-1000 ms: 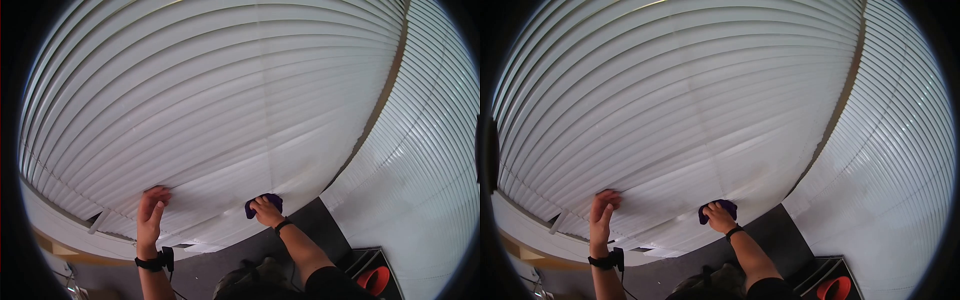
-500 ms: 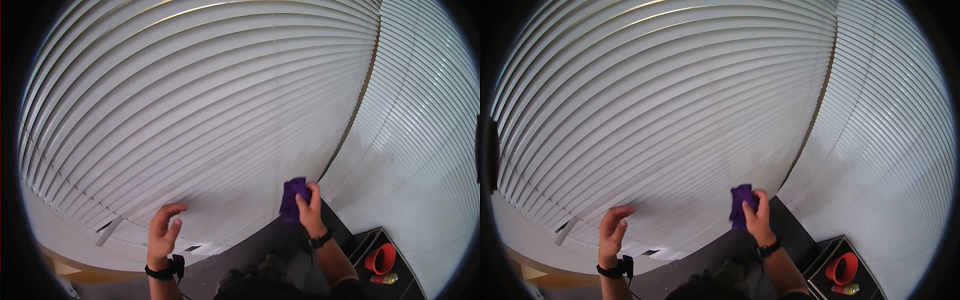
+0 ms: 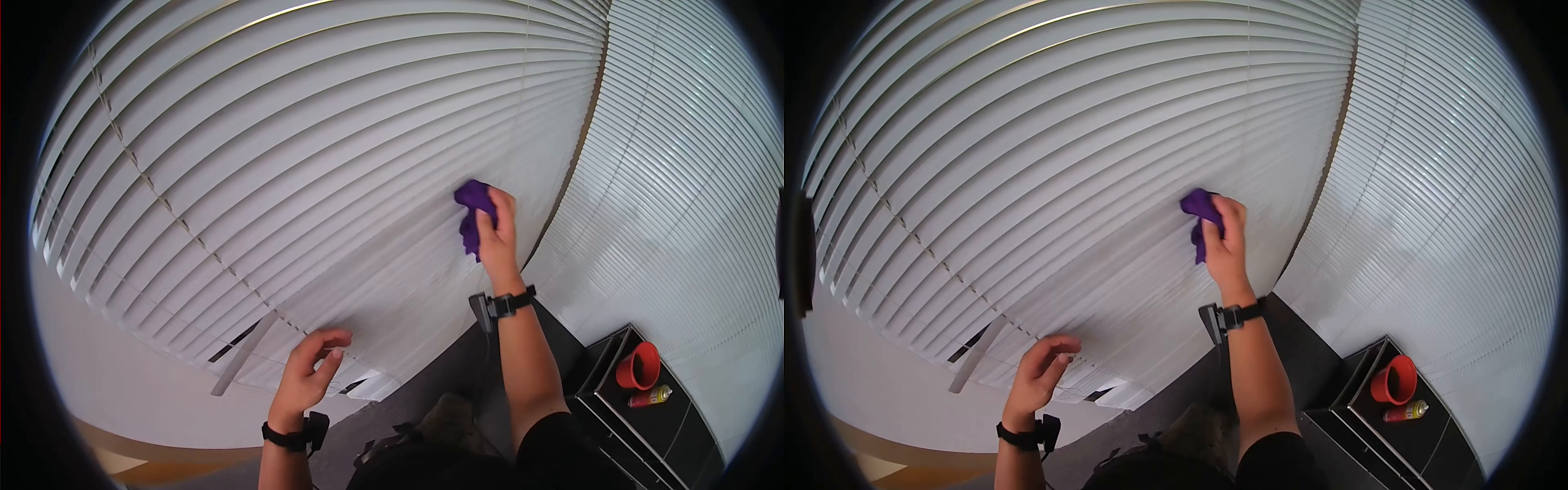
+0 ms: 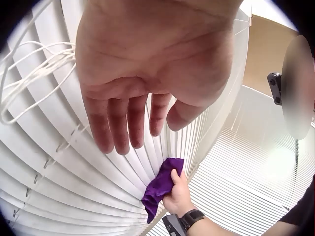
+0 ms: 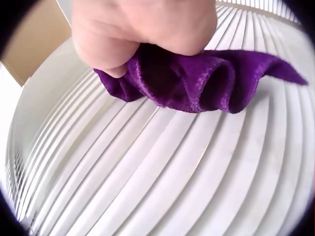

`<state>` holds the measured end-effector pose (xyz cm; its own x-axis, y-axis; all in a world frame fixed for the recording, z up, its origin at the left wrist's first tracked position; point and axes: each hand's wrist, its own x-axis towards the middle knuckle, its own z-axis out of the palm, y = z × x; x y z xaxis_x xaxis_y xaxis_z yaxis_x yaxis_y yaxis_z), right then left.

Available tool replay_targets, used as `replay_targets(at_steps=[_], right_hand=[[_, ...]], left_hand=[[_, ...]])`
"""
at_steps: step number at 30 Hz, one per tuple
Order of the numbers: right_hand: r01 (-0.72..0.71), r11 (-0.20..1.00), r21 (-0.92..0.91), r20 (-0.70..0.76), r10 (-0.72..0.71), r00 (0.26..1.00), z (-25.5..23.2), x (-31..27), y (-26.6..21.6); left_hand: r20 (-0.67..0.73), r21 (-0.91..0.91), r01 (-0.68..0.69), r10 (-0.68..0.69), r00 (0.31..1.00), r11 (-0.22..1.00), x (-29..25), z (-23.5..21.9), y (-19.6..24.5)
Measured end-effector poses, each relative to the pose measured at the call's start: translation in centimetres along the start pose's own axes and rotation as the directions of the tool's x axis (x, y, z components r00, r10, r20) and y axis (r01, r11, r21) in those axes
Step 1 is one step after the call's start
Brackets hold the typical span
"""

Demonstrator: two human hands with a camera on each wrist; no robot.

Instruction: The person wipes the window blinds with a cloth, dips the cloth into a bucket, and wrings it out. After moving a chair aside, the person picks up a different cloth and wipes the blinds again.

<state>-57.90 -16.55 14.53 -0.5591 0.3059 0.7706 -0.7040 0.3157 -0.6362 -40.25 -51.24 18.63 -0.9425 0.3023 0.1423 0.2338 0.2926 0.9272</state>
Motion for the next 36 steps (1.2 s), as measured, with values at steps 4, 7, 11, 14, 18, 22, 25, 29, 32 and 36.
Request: replay_targets(at_steps=[4, 7, 11, 14, 18, 22, 25, 29, 32, 36], right_hand=[[0.079, 0.997, -0.015, 0.140, -0.076, 0.987, 3.8, -1.5, 2.5], [0.101, 0.994, -0.044, 0.195, -0.091, 0.977, 5.7, -2.4, 3.0], [0.073, 0.993, 0.089, 0.135, -0.084, 0.987, 6.8, -3.6, 5.5], [0.013, 0.999, 0.049, 0.110, -0.019, 0.994, 6.4, -6.3, 7.3], [-0.130, 0.991, 0.042, 0.106, 0.125, 0.987, 6.5, -12.6, 10.7], [-0.261, 0.965, 0.022, 0.104, 0.257, 0.961, 6.9, -18.1, 13.2], [-0.331, 0.942, -0.055, 0.130, 0.335, 0.933, 6.7, -21.0, 14.2], [-0.428, 0.902, -0.060, 0.170, 0.432, 0.886, 5.8, -24.6, 15.5], [-0.540, 0.840, 0.050, 0.087, 0.535, 0.841, 4.2, -24.9, 13.9], [-0.602, 0.607, 0.519, -0.142, 0.755, 0.640, -0.3, -19.9, 6.6]], left_hand=[[-0.081, 0.018, -0.043, 0.044, 0.996, 0.999, 1.1, -0.1, -1.5], [-0.124, 0.039, -0.023, 0.027, 0.992, 0.999, 2.4, -0.5, -2.8], [-0.115, 0.110, 0.022, -0.009, 0.993, 0.994, 3.7, -1.6, -4.0], [-0.178, 0.035, 0.085, -0.078, 0.981, 0.996, 4.2, -1.0, -3.3], [-0.223, 0.045, 0.129, -0.116, 0.968, 0.991, 4.0, -0.7, -3.7], [-0.250, 0.052, 0.138, -0.121, 0.961, 0.989, 4.0, -0.9, -4.4], [-0.265, 0.038, 0.118, -0.104, 0.959, 0.992, 4.1, -0.9, -4.8], [-0.248, 0.077, 0.092, -0.071, 0.966, 0.993, 4.0, -1.2, -5.2], [-0.245, 0.038, 0.069, -0.057, 0.968, 0.997, 4.0, -1.4, -5.8], [-0.223, -0.004, 0.058, -0.057, 0.973, 0.998, 4.3, -1.6, -5.8]])
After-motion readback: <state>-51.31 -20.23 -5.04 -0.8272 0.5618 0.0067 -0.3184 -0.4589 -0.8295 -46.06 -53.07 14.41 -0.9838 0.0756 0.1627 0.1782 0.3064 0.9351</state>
